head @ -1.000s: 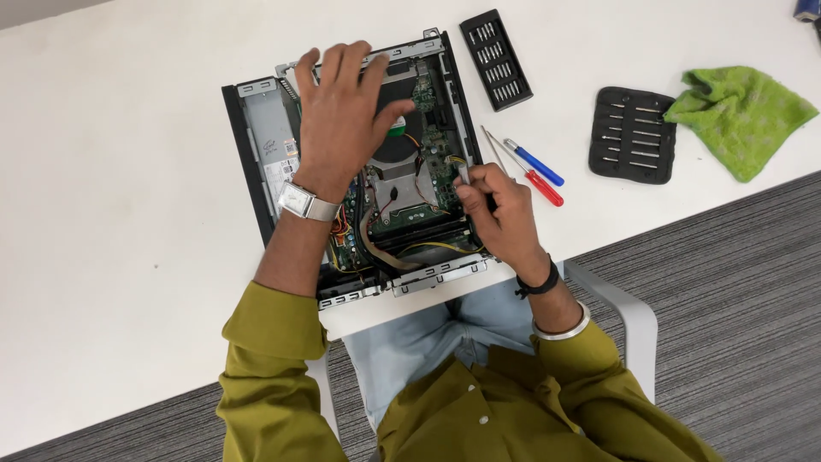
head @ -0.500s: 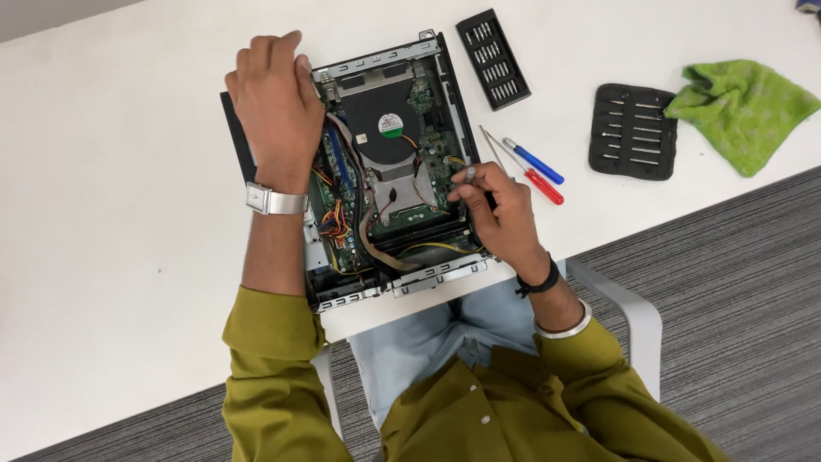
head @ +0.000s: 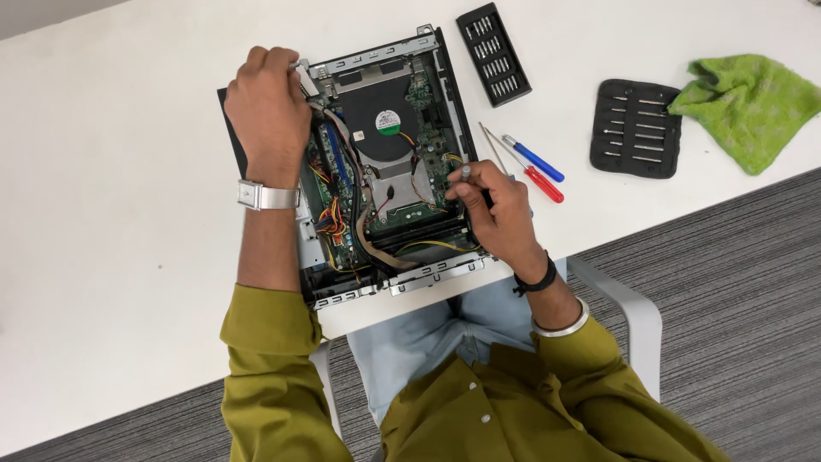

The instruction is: The person disassembles a computer by removing screws with a screwdriver, detaching internal cables by hand, and prying at connectors with a small metal tool.

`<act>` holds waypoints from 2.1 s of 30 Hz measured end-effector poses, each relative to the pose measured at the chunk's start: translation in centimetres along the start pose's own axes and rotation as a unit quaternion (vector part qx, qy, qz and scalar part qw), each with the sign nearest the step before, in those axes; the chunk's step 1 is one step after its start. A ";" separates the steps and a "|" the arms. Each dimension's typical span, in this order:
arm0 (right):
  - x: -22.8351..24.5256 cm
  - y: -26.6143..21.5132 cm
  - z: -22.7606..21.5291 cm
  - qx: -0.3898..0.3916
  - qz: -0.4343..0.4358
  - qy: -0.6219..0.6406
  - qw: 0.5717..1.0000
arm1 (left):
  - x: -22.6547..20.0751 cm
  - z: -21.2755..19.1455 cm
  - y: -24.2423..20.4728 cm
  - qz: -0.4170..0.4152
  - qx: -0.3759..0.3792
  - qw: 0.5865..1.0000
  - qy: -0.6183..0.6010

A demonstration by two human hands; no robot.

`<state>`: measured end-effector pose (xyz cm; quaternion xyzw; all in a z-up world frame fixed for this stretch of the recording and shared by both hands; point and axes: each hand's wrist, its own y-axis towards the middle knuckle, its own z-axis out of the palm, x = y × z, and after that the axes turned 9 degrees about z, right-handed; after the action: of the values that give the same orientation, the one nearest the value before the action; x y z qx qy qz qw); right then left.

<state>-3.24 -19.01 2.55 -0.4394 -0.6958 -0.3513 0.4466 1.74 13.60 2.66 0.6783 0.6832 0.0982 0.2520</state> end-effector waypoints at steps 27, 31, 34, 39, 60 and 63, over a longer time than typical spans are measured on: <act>0.0 0.2 0.0 -0.007 0.010 0.002 1.000 | -2.2 -4.7 -0.2 0.035 0.110 0.955 -0.272; 0.0 0.3 -0.1 -0.007 0.009 0.000 1.000 | -2.2 -4.3 -0.4 0.020 0.065 0.910 -0.410; 0.0 0.3 -0.1 -0.007 0.010 0.000 1.000 | -2.5 -4.3 -0.3 -0.007 0.079 0.900 -0.429; -0.2 0.2 0.0 -0.013 0.003 -0.003 1.000 | -2.6 -4.1 -0.1 0.098 0.068 0.967 -0.225; 0.0 0.2 -0.2 -0.009 -0.002 -0.003 1.000 | 0.6 -2.0 -1.9 0.022 0.095 0.921 -0.376; -0.3 0.0 0.0 -0.010 -0.008 -0.004 1.000 | -0.2 -2.7 -1.6 0.056 0.110 0.958 -0.260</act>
<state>-3.16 -19.07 2.28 -0.4395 -0.6976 -0.3603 0.4363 -1.00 13.87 4.26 0.7411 0.5618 -0.1432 0.3386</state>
